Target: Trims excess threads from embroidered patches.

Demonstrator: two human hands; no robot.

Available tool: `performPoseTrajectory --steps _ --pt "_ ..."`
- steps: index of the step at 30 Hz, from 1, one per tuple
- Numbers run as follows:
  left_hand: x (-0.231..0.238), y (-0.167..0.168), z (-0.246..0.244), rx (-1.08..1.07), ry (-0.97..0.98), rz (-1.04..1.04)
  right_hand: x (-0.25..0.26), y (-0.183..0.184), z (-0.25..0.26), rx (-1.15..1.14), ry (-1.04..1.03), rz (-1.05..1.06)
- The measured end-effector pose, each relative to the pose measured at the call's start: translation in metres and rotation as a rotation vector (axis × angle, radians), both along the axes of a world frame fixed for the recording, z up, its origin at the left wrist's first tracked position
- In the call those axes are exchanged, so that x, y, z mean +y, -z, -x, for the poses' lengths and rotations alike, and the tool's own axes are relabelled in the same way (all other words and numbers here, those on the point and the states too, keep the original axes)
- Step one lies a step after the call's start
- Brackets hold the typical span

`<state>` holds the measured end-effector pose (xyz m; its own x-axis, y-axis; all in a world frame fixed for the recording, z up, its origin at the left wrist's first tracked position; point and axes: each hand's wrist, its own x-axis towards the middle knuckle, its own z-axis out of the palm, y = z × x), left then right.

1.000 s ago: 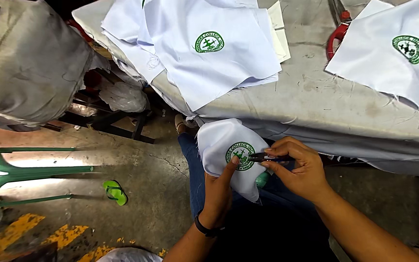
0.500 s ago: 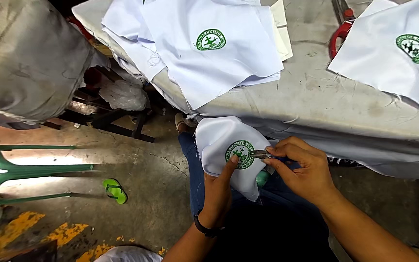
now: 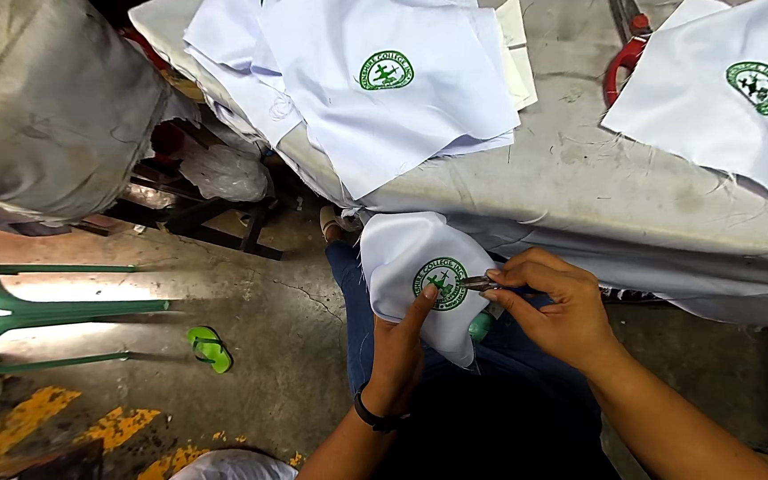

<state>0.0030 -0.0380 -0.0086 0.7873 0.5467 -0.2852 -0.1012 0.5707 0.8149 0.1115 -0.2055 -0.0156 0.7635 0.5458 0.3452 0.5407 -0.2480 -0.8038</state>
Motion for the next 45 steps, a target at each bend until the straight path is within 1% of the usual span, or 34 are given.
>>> performPoseTrajectory --steps 5,11,18,26,30,37,45 --pt "-0.0002 0.0014 -0.0003 0.008 -0.003 -0.007 0.0005 0.004 0.0026 -0.187 0.028 0.04" --pt "0.0022 0.002 0.0009 -0.007 0.03 0.012 -0.0008 0.0019 0.0001 -0.125 0.004 0.029" --pt "0.0037 0.0048 0.002 -0.009 0.039 0.007 -0.0016 0.0036 0.0006 -0.175 -0.003 0.051" --pt "0.0022 0.0031 0.0002 0.013 0.031 0.009 -0.0006 0.0039 -0.0004 -0.046 -0.028 -0.001" --pt "0.0012 0.0003 -0.0018 0.013 -0.004 -0.026 0.0009 0.0015 0.0035 0.059 0.038 -0.076" --pt "0.0011 -0.0006 -0.0024 0.023 -0.024 -0.087 -0.0028 -0.0004 0.0074 -0.144 0.095 0.022" --pt "-0.0008 -0.0004 -0.0016 0.004 -0.035 -0.107 0.0002 -0.0006 0.0077 -0.178 0.095 0.007"
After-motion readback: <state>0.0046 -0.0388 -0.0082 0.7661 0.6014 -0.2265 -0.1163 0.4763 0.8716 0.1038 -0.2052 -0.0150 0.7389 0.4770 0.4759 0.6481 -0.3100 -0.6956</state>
